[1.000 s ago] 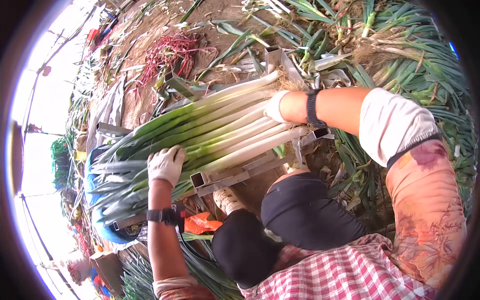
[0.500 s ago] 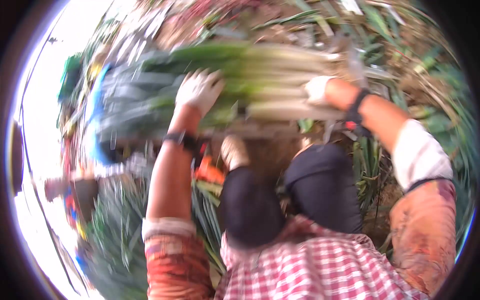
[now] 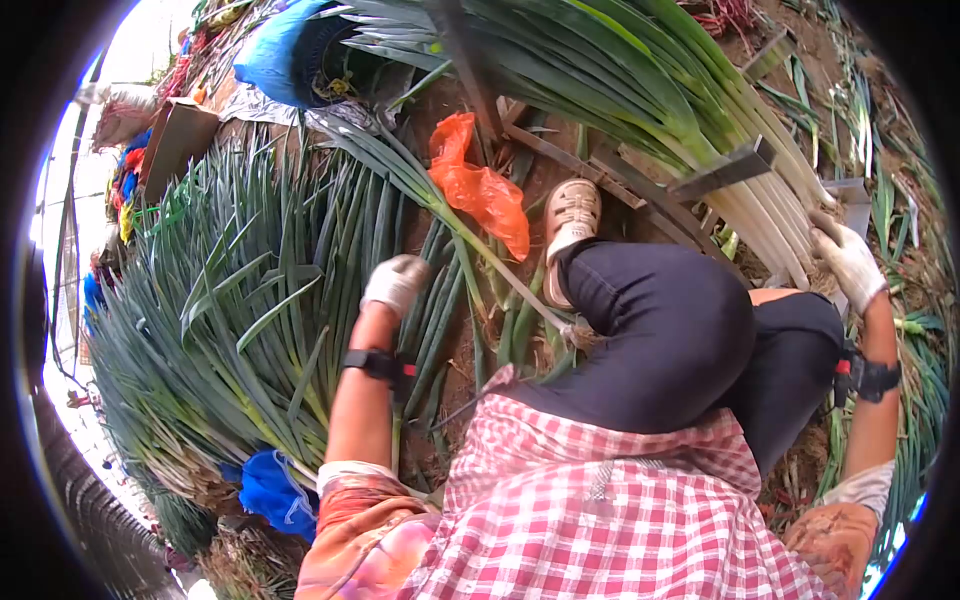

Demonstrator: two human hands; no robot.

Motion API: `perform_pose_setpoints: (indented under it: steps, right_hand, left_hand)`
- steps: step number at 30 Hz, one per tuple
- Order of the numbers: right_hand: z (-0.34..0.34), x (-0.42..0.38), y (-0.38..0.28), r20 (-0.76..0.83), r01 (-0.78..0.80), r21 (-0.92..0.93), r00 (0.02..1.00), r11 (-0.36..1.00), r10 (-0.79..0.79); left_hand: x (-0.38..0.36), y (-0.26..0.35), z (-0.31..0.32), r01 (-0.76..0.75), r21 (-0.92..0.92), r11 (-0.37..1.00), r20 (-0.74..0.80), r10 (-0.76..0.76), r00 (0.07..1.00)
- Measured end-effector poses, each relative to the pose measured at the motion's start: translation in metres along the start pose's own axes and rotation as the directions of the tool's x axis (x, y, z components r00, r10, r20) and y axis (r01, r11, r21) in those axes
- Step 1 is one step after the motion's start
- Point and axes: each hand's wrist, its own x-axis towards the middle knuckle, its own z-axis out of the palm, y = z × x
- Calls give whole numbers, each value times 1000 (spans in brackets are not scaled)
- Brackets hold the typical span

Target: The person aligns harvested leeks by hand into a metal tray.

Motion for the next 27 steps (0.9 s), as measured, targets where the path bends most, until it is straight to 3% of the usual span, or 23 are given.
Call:
perform_pose_setpoints:
  steps: [1,3,4,5,7,8,10,11,12,13,15,16,17,18,19,20,21,22,23,25,26,27]
  right_hand:
    - [-1,-11,-14,-35,-36,67,999,997,38]
    - [-8,-24,-23,-27,-19,84,999,996,21]
    - [-11,-29,-25,-15,-7,105,1000,994,9]
    - [-13,-35,-25,-26,-8,101,1000,995,11]
    - [-18,-46,-24,25,5,16,1000,1000,-5]
    - [-17,-56,-42,19,-101,-3,995,995,101]
    - [-11,-68,-65,12,-169,-13,985,985,170]
    - [-12,-73,-67,11,-237,-19,971,971,237]
    - [-16,-72,-37,-3,-167,-38,986,985,167]
    - [-15,-77,-50,18,-128,-100,991,987,130]
    - [-12,-79,-70,7,-77,-312,997,947,83]
    - [-12,-80,-70,2,-88,-291,996,953,93]
    - [-12,-79,-67,-3,-92,-269,995,959,95]
    - [-12,-75,-64,5,-12,-316,1000,949,14]
    - [-14,-76,-68,25,76,-368,997,927,-72]
    - [-15,-78,-81,28,57,-320,998,946,-51]
    - [-16,-77,-95,36,52,-270,998,961,-44]
    - [-16,-77,-107,28,103,-274,995,956,-99]
    - [-16,-77,-116,26,158,-276,987,948,-157]
    - [-9,-72,-121,-45,432,-454,862,779,-505]
    - [-9,-69,-130,-91,546,-387,780,744,-620]
    - [-7,-67,-143,-146,653,-325,680,684,-718]
  left_hand:
    - [3,-5,19,72,37,997,69,-74,995]
    - [33,-42,89,217,-283,934,105,-195,975]
    - [38,-38,107,86,-217,972,-9,-90,996]
    - [42,-23,117,92,-336,937,-51,-116,992]
    - [85,-39,163,230,-627,744,65,-244,968]
    - [94,-32,166,223,-629,745,69,-231,970]
    - [107,-19,171,360,-623,695,79,-402,912]
    - [112,-15,172,349,-616,706,86,-381,921]
    - [113,-11,172,410,-723,556,143,-461,876]
    - [114,-8,173,446,-808,385,199,-535,821]
    - [138,-60,173,382,-873,303,210,-475,855]
    - [149,-80,170,353,-900,257,215,-444,870]
    - [110,-15,112,384,-790,479,25,-600,800]
    - [112,-33,96,17,-1000,10,9,-533,846]
    - [118,-49,63,-49,-997,-61,-8,-543,840]
    - [84,-7,22,-140,-984,-107,-66,-512,857]
    - [52,44,-17,-273,-962,-32,-212,-545,811]
    - [40,54,-42,-398,-916,53,-360,-547,756]
    - [20,82,-69,-517,-856,20,-446,-535,718]
    - [-8,115,-114,-670,-729,-137,-606,-326,726]
    - [-14,125,-137,-668,-708,-229,-643,-182,744]
    - [-22,149,-153,-631,-692,-352,-688,54,724]
